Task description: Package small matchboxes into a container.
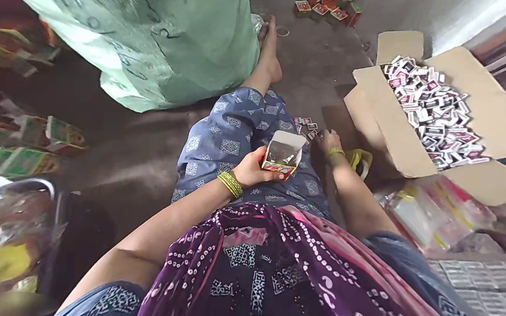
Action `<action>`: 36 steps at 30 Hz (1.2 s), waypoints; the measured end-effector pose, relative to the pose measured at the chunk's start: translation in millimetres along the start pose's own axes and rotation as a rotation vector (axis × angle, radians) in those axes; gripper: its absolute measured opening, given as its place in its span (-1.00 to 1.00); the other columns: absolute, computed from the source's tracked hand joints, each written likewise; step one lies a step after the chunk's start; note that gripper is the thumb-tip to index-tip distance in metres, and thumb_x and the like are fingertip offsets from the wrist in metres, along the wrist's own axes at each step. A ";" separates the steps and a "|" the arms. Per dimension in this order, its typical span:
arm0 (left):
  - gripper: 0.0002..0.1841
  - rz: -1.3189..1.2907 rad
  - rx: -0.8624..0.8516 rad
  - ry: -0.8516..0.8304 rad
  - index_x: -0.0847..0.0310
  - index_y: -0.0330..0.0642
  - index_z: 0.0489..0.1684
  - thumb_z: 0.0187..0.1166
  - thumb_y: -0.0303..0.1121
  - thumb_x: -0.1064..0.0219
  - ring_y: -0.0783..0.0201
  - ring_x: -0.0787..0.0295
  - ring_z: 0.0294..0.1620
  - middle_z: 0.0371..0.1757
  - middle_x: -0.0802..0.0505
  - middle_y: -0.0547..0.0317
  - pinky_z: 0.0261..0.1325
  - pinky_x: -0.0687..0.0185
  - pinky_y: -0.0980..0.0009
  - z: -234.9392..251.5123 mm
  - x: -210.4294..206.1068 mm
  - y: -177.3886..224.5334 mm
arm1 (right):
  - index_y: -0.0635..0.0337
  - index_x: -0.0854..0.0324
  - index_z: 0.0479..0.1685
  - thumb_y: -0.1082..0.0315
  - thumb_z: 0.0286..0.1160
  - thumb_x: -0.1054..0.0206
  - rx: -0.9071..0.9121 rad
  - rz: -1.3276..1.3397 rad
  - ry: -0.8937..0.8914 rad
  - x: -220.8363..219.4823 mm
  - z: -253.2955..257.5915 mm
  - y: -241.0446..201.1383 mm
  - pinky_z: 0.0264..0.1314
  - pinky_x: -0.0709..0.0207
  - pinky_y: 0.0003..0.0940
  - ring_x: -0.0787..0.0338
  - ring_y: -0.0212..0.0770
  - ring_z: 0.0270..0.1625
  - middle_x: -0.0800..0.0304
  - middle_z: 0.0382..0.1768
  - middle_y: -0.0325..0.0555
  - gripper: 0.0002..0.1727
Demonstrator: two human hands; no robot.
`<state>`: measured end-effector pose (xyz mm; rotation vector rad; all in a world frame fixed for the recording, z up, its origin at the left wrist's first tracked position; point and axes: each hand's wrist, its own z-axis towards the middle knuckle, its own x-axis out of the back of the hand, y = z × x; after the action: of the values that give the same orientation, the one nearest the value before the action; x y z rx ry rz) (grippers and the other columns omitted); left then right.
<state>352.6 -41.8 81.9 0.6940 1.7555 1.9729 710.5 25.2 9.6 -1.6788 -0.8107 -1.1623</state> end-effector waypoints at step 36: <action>0.12 0.376 0.038 0.198 -0.16 -0.27 0.66 0.04 -0.06 -0.80 0.16 -0.80 0.28 0.25 -0.81 -0.05 0.42 -0.69 0.07 -8.3 -5.7 8.8 | -0.17 -0.88 0.09 0.05 0.70 -0.18 0.940 0.056 0.202 86.9 -179.2 -119.9 0.37 -0.43 0.11 -0.60 0.01 0.30 -0.74 0.17 -0.09 -0.66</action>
<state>352.3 -52.9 89.3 0.9261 1.8903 2.3287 573.7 -95.3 153.8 -0.7868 -0.9633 -0.7040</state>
